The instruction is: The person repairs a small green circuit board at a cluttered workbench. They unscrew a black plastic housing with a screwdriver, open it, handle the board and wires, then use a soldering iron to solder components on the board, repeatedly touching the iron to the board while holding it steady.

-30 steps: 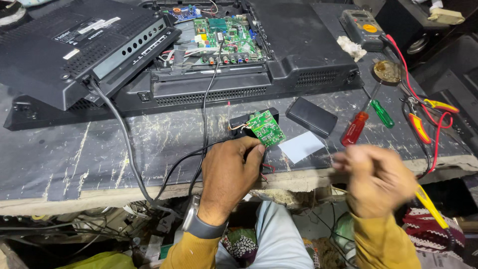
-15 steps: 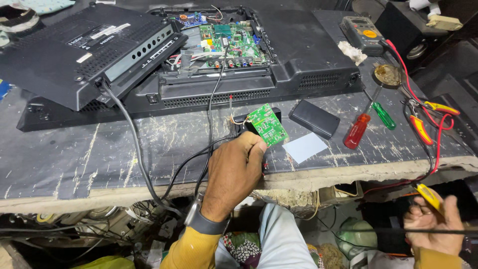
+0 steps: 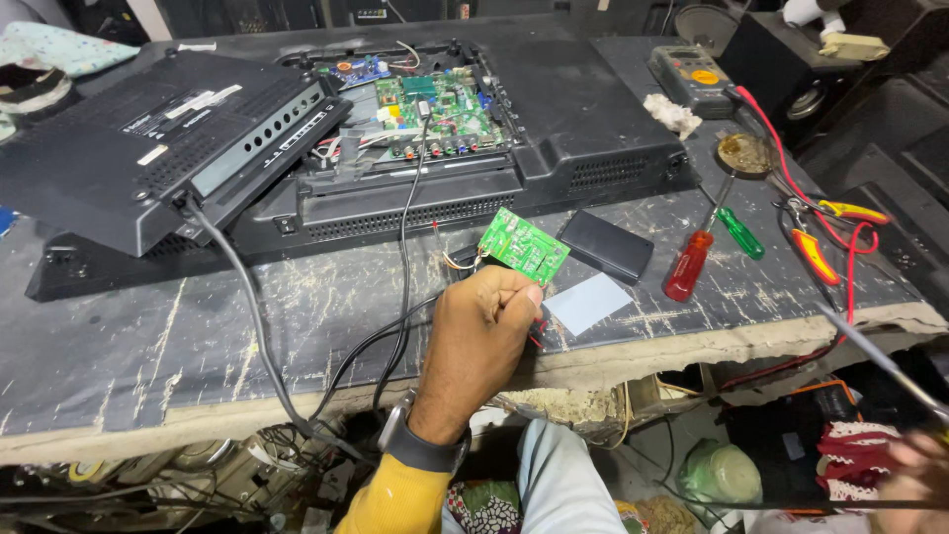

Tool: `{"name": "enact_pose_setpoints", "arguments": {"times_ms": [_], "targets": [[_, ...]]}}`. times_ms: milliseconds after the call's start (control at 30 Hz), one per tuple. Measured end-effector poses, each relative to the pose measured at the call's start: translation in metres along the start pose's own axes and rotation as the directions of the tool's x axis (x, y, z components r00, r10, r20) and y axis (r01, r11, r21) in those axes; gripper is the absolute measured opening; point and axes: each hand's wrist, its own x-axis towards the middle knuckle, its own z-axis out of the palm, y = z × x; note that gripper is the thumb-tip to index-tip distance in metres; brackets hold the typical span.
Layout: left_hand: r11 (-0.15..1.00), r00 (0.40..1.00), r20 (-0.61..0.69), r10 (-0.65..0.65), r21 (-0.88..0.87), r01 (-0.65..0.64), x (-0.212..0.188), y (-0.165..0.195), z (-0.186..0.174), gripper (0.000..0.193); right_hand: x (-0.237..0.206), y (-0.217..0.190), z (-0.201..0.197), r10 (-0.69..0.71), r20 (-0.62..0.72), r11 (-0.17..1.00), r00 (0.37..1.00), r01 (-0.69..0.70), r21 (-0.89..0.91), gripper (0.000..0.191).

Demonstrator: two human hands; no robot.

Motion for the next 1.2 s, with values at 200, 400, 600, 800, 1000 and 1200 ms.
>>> {"name": "enact_pose_setpoints", "arguments": {"times_ms": [200,400,600,800,1000,1200], "targets": [[0.999,0.999,-0.043,-0.033,-0.001,0.033,0.002,-0.004,0.009,0.018,-0.014,-0.007,0.086,0.030,0.316,0.985,0.948,-0.082,0.152,0.021],[0.995,0.998,-0.052,-0.034,0.090,0.039,0.005,-0.006,0.007,0.018,-0.021,0.001,0.129,0.082,0.426,0.980,0.901,-0.151,0.130,0.017],[1.000,0.999,-0.034,-0.007,0.027,0.008,0.004,-0.007,0.005,0.016,-0.024,0.002,0.138,0.126,0.429,0.980,0.895,-0.180,0.088,0.017],[0.998,0.999,-0.038,-0.006,0.061,0.008,0.004,-0.004,0.002,0.016,-0.025,0.000,0.142,0.157,0.417,0.983,0.895,-0.182,0.023,0.021],[0.998,0.999,-0.032,0.008,0.056,-0.006,0.003,-0.003,0.000,0.017,-0.025,-0.002,0.142,0.164,0.435,0.982,0.886,-0.189,0.015,0.020],[0.997,0.999,-0.043,0.003,0.076,0.000,0.003,-0.004,0.000,0.017,-0.025,0.000,0.139,0.080,0.489,0.996,0.869,-0.090,-0.003,0.021]]}}
